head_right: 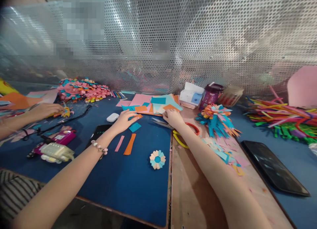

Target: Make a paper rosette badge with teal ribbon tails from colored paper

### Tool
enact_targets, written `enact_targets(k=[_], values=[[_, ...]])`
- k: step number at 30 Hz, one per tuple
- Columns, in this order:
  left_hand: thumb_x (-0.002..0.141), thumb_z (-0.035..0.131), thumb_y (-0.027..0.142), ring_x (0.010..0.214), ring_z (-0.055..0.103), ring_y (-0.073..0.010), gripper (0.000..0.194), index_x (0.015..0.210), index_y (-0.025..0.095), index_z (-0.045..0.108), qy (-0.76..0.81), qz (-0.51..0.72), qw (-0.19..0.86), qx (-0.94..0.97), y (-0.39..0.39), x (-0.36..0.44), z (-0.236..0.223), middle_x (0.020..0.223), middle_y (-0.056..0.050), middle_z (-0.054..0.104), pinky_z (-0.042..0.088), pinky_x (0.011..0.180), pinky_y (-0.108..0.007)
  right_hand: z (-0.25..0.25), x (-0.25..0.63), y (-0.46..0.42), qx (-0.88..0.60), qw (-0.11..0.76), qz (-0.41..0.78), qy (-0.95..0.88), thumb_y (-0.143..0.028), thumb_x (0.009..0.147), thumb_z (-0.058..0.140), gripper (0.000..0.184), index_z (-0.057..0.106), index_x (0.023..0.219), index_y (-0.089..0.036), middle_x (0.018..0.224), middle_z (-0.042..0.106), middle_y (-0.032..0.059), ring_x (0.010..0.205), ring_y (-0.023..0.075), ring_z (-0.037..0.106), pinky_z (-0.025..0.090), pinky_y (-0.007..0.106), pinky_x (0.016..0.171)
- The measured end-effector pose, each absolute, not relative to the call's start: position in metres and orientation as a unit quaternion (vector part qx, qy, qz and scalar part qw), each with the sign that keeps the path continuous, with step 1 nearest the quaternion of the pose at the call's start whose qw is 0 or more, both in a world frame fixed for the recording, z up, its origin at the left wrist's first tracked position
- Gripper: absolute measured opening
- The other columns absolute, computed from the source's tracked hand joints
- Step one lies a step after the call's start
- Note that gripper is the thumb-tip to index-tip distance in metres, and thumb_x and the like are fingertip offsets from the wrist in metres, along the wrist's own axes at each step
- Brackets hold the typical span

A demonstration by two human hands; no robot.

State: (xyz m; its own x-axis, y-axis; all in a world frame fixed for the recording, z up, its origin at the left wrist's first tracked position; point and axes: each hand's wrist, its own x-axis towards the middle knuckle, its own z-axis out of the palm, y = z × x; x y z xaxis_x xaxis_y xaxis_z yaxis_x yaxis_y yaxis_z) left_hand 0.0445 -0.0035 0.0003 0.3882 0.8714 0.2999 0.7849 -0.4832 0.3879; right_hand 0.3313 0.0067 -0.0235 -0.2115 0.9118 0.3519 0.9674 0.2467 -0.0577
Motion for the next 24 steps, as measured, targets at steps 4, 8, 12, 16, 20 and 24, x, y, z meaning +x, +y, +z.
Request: enact_targets(k=[4, 8, 12, 16, 20, 24], values=[[0.087, 0.044, 0.052, 0.131, 0.033, -0.0288, 0.039, 0.109, 0.027, 0.066, 0.500, 0.255, 0.078, 0.824, -0.005, 0.044, 0.002, 0.128, 0.000, 0.058, 0.024, 0.108, -0.046, -0.025, 0.331, 0.008, -0.622, 0.148, -0.095, -0.763, -0.034, 0.089, 0.053, 0.030, 0.056, 0.114, -0.015, 0.113, 0.059, 0.0074, 0.095, 0.0185, 0.059, 0.050, 0.040, 0.082], [0.088, 0.046, 0.049, 0.136, 0.022, -0.0296, 0.033, 0.110, 0.033, 0.064, 0.473, 0.235, 0.060, 0.847, -0.009, 0.049, 0.001, 0.133, 0.003, 0.053, 0.016, 0.109, -0.052, -0.026, 0.332, 0.010, -0.628, 0.149, -0.100, -0.757, -0.033, 0.090, 0.053, 0.031, 0.055, 0.116, -0.016, 0.115, 0.058, 0.0082, 0.097, 0.0188, 0.059, 0.051, 0.040, 0.082], [0.088, 0.046, 0.049, 0.139, 0.014, -0.0293, 0.034, 0.114, 0.032, 0.062, 0.453, 0.226, 0.057, 0.861, -0.014, 0.052, 0.003, 0.139, 0.002, 0.047, 0.007, 0.110, -0.057, -0.025, 0.331, 0.008, -0.622, 0.157, -0.097, -0.761, -0.034, 0.091, 0.051, 0.027, 0.058, 0.109, -0.015, 0.108, 0.061, 0.0086, 0.094, 0.0186, 0.059, 0.049, 0.038, 0.082], [0.085, 0.048, 0.052, 0.141, 0.005, -0.0328, 0.038, 0.115, 0.033, 0.062, 0.436, 0.181, 0.053, 0.880, -0.016, 0.051, 0.001, 0.144, 0.001, 0.040, -0.005, 0.108, -0.061, -0.023, 0.330, 0.005, -0.613, 0.168, -0.094, -0.766, -0.041, 0.088, 0.051, 0.032, 0.061, 0.101, -0.014, 0.100, 0.065, 0.0137, 0.100, 0.0244, 0.058, 0.045, 0.035, 0.084], [0.084, 0.047, 0.056, 0.140, 0.000, -0.0354, 0.043, 0.115, 0.031, 0.063, 0.434, 0.158, 0.052, 0.885, -0.016, 0.051, -0.007, 0.147, -0.001, 0.034, -0.009, 0.106, -0.063, -0.020, 0.328, 0.003, -0.614, 0.170, -0.095, -0.765, -0.042, 0.087, 0.050, 0.033, 0.061, 0.101, -0.014, 0.102, 0.065, 0.0148, 0.102, 0.0259, 0.056, 0.042, 0.036, 0.087], [0.086, 0.045, 0.053, 0.140, 0.003, -0.0357, 0.042, 0.115, 0.030, 0.063, 0.430, 0.163, 0.035, 0.887, -0.017, 0.054, -0.012, 0.145, -0.003, 0.038, -0.013, 0.105, -0.062, -0.018, 0.326, 0.003, -0.618, 0.158, -0.095, -0.765, -0.035, 0.092, 0.044, 0.030, 0.063, 0.096, -0.013, 0.100, 0.065, 0.0143, 0.100, 0.0230, 0.057, 0.042, 0.035, 0.088]])
